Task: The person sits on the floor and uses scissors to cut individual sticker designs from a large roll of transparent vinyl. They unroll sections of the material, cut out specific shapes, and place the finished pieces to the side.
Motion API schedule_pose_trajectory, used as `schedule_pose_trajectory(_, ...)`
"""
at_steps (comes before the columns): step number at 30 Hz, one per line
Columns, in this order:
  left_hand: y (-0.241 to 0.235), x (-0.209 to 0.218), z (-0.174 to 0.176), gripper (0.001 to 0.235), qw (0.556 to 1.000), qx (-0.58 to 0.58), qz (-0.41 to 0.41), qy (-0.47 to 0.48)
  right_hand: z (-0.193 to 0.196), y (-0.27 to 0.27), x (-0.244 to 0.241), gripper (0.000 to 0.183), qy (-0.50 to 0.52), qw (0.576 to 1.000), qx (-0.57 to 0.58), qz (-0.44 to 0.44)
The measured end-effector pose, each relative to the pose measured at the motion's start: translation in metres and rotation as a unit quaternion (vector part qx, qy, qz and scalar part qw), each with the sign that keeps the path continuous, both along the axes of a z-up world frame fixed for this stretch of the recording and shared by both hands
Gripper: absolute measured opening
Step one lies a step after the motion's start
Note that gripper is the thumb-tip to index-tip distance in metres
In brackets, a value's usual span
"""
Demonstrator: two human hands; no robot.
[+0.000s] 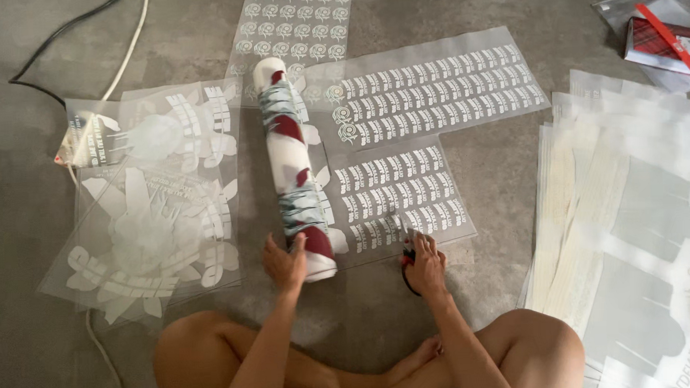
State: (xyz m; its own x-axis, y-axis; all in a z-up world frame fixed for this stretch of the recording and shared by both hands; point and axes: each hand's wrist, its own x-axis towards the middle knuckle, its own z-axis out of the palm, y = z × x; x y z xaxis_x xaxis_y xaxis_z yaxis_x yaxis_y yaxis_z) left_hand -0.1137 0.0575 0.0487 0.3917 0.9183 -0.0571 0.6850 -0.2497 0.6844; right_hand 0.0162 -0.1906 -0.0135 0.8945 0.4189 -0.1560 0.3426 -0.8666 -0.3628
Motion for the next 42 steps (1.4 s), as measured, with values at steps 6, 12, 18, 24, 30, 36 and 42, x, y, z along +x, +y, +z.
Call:
schedule_pose_trajectory(6,0.006,-0.015,0.046,0.038,0.997,0.024,-0.073,0.008,-0.011,-0.004,0.006,0.043,0.007,1.000,-0.002,-0.012)
schedule_pose_trajectory(12,0.003,-0.033,0.010,0.080,0.967,0.108,-0.218,0.071,-0.012,-0.002,0.002,0.038,0.021,0.987,0.131,-0.089)
schedule_pose_trajectory(18,0.008,-0.045,-0.002,0.079,0.974,0.083,-0.131,0.164,-0.024,-0.022,-0.010,0.031,0.105,0.947,0.274,-0.133)
schedule_pose_trajectory(24,-0.045,-0.033,0.056,0.057,0.976,0.103,-0.128,0.144,0.014,-0.023,-0.051,0.042,0.236,0.929,0.273,-0.086)
schedule_pose_trajectory(30,-0.109,-0.010,-0.063,0.083,0.891,-0.438,0.023,-0.115,0.074,-0.011,-0.091,0.044,0.319,0.859,0.395,-0.059)
schedule_pose_trajectory(36,-0.104,0.024,0.027,0.065,0.606,-0.630,0.358,-0.328,0.104,-0.018,-0.096,0.048,0.461,0.745,0.450,-0.174)
schedule_pose_trajectory(42,-0.099,0.050,-0.009,0.034,0.622,-0.627,0.403,-0.242,0.103,-0.020,-0.114,0.041,0.444,0.772,0.421,-0.172)
